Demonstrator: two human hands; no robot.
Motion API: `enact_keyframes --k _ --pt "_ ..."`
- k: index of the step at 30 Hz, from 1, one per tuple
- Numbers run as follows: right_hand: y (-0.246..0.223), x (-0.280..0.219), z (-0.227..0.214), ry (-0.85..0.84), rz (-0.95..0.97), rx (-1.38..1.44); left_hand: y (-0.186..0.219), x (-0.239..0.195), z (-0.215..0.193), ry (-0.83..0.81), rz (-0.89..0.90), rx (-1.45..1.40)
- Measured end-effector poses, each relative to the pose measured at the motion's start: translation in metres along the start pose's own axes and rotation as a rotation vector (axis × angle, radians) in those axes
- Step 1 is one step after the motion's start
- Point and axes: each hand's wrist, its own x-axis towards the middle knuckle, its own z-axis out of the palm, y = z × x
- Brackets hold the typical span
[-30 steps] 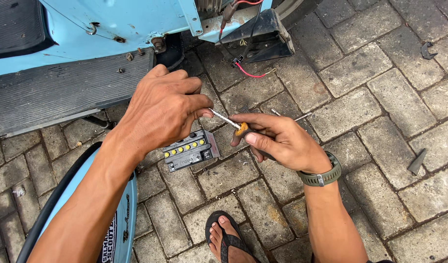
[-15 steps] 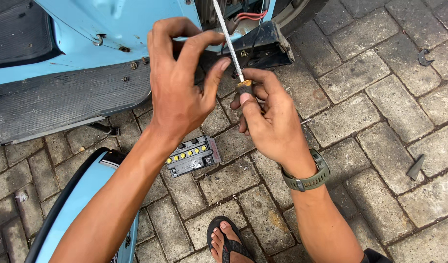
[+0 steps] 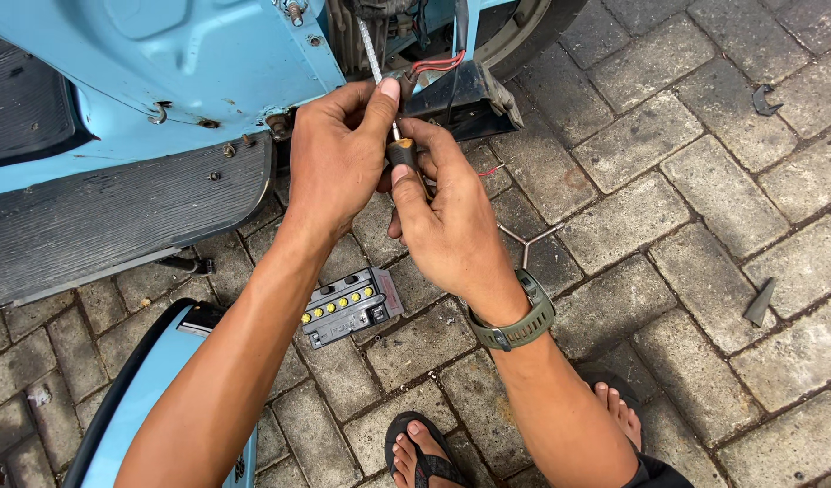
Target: The person removes a screw from a light blue scooter's electrical housing using a screwdriver, disconnects a wire connector, and then reinstalls the component and secures it with the screw. The person also uses a socket wrench to tighten a bolt on the scooter's frame.
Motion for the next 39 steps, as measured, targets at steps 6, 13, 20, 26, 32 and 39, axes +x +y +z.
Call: enact_keyframes --k 6,13,20,26,32,39 --pt "-0.002 -0.001 0.001 0.024 -0.032 -0.03 -0.008 0.003 0.002 0.003 0.069 0.018" --pt "0.009 0.001 0.003 0.096 -0.21 -0.147 -0.012 0.008 0.001 0.004 0.119 0.059" --pt "0.0 -0.007 0.012 0.189 -0.295 -0.411 -0.005 0.012 0.001 -0.06 0.094 0.062" --pt "-0.009 -0.02 0.013 0.244 -0.236 -0.511 0.009 0.014 -0.004 -0.124 -0.018 -0.105" --pt "-0.009 -0.022 0.021 0.27 -0.224 -0.512 0.009 0.008 -0.018 -0.07 -0.137 0.065" --pt "-0.009 -0.013 0.012 0.228 -0.122 -0.261 -0.007 0.003 -0.009 0.069 0.028 0.066"
